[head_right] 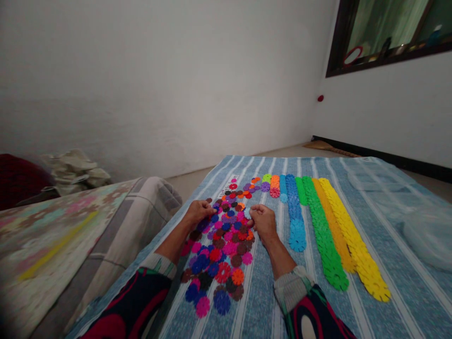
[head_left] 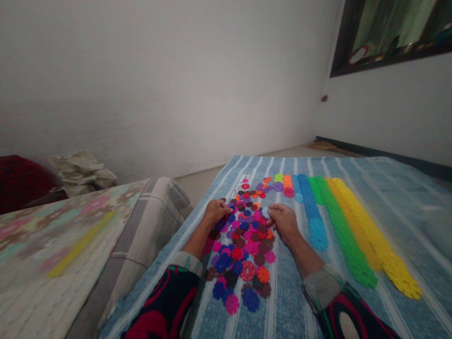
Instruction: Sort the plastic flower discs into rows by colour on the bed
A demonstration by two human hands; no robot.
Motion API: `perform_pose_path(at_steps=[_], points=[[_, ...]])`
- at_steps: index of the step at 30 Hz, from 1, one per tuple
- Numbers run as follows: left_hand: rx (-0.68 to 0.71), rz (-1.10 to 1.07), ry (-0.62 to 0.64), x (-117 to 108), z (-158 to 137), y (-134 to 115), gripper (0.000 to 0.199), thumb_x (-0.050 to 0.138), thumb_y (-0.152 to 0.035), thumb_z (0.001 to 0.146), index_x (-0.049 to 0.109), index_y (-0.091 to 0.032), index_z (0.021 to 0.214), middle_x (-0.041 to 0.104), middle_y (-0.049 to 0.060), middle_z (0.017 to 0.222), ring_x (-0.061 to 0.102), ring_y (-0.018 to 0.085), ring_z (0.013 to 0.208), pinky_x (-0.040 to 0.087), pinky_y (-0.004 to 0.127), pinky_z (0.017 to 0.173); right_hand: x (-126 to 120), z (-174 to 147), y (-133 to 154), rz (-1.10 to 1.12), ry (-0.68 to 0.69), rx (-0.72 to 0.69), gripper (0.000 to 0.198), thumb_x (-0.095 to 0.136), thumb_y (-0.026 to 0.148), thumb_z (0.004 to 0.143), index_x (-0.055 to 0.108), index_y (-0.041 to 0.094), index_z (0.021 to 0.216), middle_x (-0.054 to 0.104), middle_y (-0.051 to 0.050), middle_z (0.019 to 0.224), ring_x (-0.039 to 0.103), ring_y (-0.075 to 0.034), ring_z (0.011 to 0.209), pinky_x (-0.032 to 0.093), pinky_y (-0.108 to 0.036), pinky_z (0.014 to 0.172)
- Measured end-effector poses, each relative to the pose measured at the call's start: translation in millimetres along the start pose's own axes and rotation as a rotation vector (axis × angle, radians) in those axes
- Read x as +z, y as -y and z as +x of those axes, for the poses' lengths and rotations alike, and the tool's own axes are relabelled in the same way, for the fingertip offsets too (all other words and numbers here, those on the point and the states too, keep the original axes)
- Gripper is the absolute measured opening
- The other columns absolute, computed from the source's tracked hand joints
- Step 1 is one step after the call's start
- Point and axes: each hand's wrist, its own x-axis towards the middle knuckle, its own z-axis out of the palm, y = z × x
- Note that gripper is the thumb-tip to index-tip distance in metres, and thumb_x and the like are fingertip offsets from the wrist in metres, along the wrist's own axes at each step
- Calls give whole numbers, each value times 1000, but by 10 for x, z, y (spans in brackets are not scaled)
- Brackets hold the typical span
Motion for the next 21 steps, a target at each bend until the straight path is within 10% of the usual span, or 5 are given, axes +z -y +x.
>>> perform_pose_path(at_steps=[21], points=[[-61,16,-65,-84,-44,-117,9,66,-20,64,63,-16,58,55,-4,45,52,11,46,37,22,48,9,-16,59,19,9,21,24,65,30,62,61,14,80,58,3,39,42,-8,29,27,-16,31]])
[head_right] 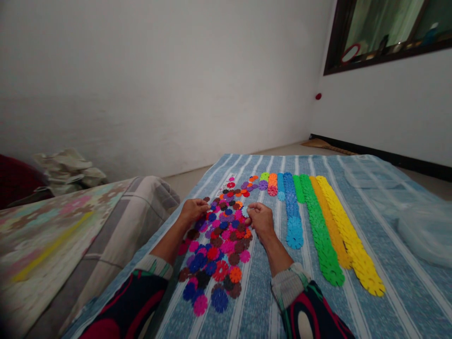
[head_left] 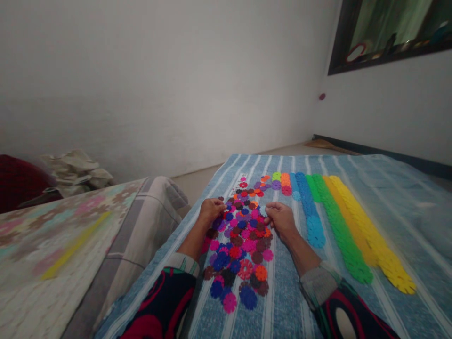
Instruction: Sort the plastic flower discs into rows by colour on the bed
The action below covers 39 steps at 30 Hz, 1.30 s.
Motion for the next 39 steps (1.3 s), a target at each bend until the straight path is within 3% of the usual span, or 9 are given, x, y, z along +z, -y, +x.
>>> perform_pose_path(at_steps=[5,8,13,17,24,29,35,39], points=[[123,127,-169,-98,8,-30,8,65,-21,64,67,-17,58,64,1,55,60,16,59,41,25,56,-4,-4,5,48,22,-22,26,68,32,60,61,15,79,59,3,41,45,-9,30,30,-17,31],[180,3,-200,-41,-109,-66,8,63,-22,65,70,-17,66,70,4,68,63,17,66,45,25,60,23,-29,18,103,97,-39,29,70,35,60,62,15,80,62,2,44,49,-10,32,33,-17,32],[188,-300,-26,285,-500,-184,18,67,-29,64,71,-16,76,65,-2,59,58,12,52,45,23,53,106,-88,25,174,254,-8,33,74,37,58,61,15,80,64,-1,45,52,-11,34,36,-17,35],[186,-430,37,497,-749,-284,18,66,-28,64,69,-17,78,63,-4,56,57,11,51,46,22,51,139,-112,16,189,313,32,34,75,37,57,61,15,79,66,-2,47,54,-10,34,38,-16,36],[145,-372,96,544,-839,-294,24,62,-30,70,70,-18,90,70,1,70,66,15,63,53,25,60,142,-120,23,179,335,63,34,75,36,56,60,16,79,64,1,45,57,-11,37,40,-16,37],[195,-366,130,555,-822,-238,27,61,-35,73,69,-18,92,73,3,75,68,17,67,55,27,65,157,-111,45,195,344,54,40,77,33,53,62,16,86,65,3,52,59,-11,41,41,-17,38],[327,-255,142,504,-839,-260,24,58,-31,75,72,-20,90,75,3,83,70,20,77,55,29,75,132,-48,62,-15,400,-16,31,70,30,60,65,15,86,63,4,50,56,-11,40,40,-18,40],[410,-104,18,441,-837,-251,27,59,-34,75,73,-22,95,76,3,97,69,21,90,53,31,84,-141,171,210,-402,255,-250,23,63,21,66,69,16,88,65,4,59,60,-12,51,47,-22,50]])
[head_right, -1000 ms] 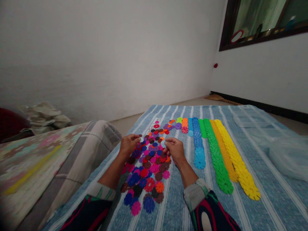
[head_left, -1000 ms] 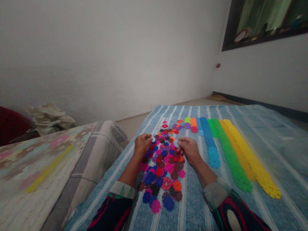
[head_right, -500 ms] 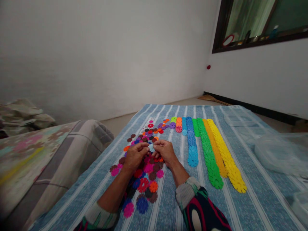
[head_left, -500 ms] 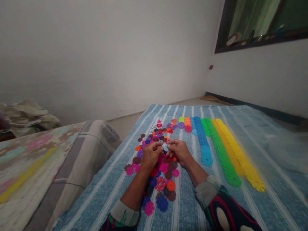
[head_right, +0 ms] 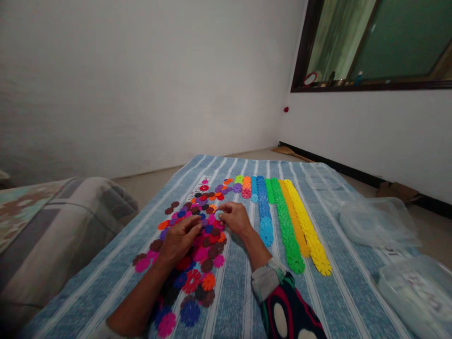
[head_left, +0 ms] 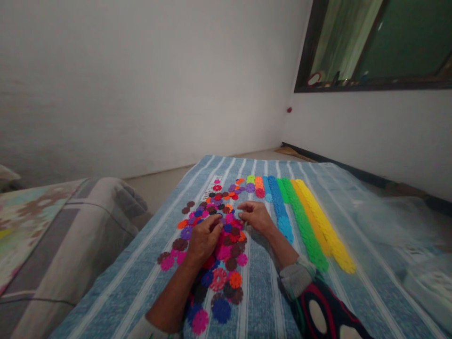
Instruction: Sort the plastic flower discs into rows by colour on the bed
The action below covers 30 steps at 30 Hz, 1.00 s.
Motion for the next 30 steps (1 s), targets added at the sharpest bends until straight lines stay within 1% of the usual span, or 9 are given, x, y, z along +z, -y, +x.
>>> perform_pose_path(at_steps=[2,4,5,7,10,16,21,26,30], points=[[27,68,-22,-36,3,14,25,58,-34,77,73,-23,94,76,3,97,68,21,90,52,30,85,-299,111,5,-425,-119,-59,22,61,17,71,72,18,90,68,2,67,63,-14,60,49,-23,57],[57,116,-23,-63,5,26,23,56,-34,78,73,-24,89,76,1,94,68,20,89,52,29,84,-616,226,21,-587,-149,-51,25,62,10,69,74,16,90,72,-3,78,66,-17,75,49,-25,68],[72,131,-24,-70,6,29,23,54,-34,79,73,-24,87,76,1,93,68,20,89,51,28,84,-759,280,31,-791,-115,-32,27,61,11,72,75,19,94,73,-3,84,66,-17,80,48,-25,71],[94,150,-20,-74,5,34,23,52,-34,80,73,-24,86,76,2,92,68,20,89,51,28,84,-986,372,46,-901,-101,-9,30,60,9,72,75,19,96,74,-5,90,66,-18,85,46,-25,73],[105,164,3,-61,4,40,23,52,-35,81,72,-25,85,76,2,91,68,20,87,50,29,84,-1159,462,46,-992,-58,8,30,61,8,71,76,19,95,74,-4,88,66,-18,84,45,-23,72],[132,179,30,-38,13,64,24,51,-35,80,72,-24,83,76,4,90,68,21,88,50,30,82,-1182,537,-9,-1096,23,24,31,62,9,72,77,23,96,75,-1,88,66,-17,83,43,-22,67],[150,196,53,-28,11,67,25,50,-35,81,72,-23,84,76,6,91,68,22,86,50,30,80,-1141,581,-38,-1150,78,11,31,62,8,72,77,23,95,75,-3,91,66,-19,86,42,-22,66],[146,203,66,-29,7,60,25,50,-35,82,72,-24,83,76,5,88,68,21,85,50,29,78,-1118,605,-67,-1189,102,4,34,59,6,73,77,23,96,75,-5,95,67,-20,90,42,-23,69],[148,212,71,-24,3,72,25,50,-35,82,72,-24,85,76,4,88,68,21,85,50,30,77,-1115,608,-74,-1205,114,6,34,59,7,74,77,26,96,76,-3,96,67,-19,89,43,-21,69]])
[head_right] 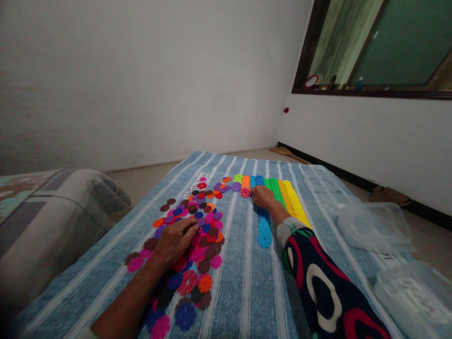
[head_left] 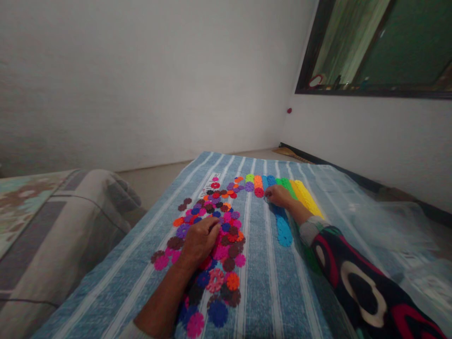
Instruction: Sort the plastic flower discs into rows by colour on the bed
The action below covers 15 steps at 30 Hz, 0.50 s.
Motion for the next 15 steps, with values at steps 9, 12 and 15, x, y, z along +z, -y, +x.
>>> perform_pose_path(at_steps=[9,12,15], points=[[31,18,4,25,-5,40,27,48,-33,84,73,-23,89,76,5,93,69,21,86,51,30,80,-12,9,-34,-43,-11,16,37,60,11,76,75,25,107,73,-7,109,64,-23,100,45,-26,78],[25,30,16,21,-8,42,26,49,-33,84,72,-23,89,76,5,93,69,21,87,51,30,81,-30,-13,-57,-56,-15,40,36,60,13,78,74,25,108,72,-7,110,64,-22,101,45,-26,80],[32,44,23,27,-9,44,26,49,-33,84,72,-23,89,76,5,92,69,21,86,50,30,81,-66,-51,-68,-67,-13,58,34,60,14,79,74,24,108,72,-7,109,64,-22,102,45,-27,81]])
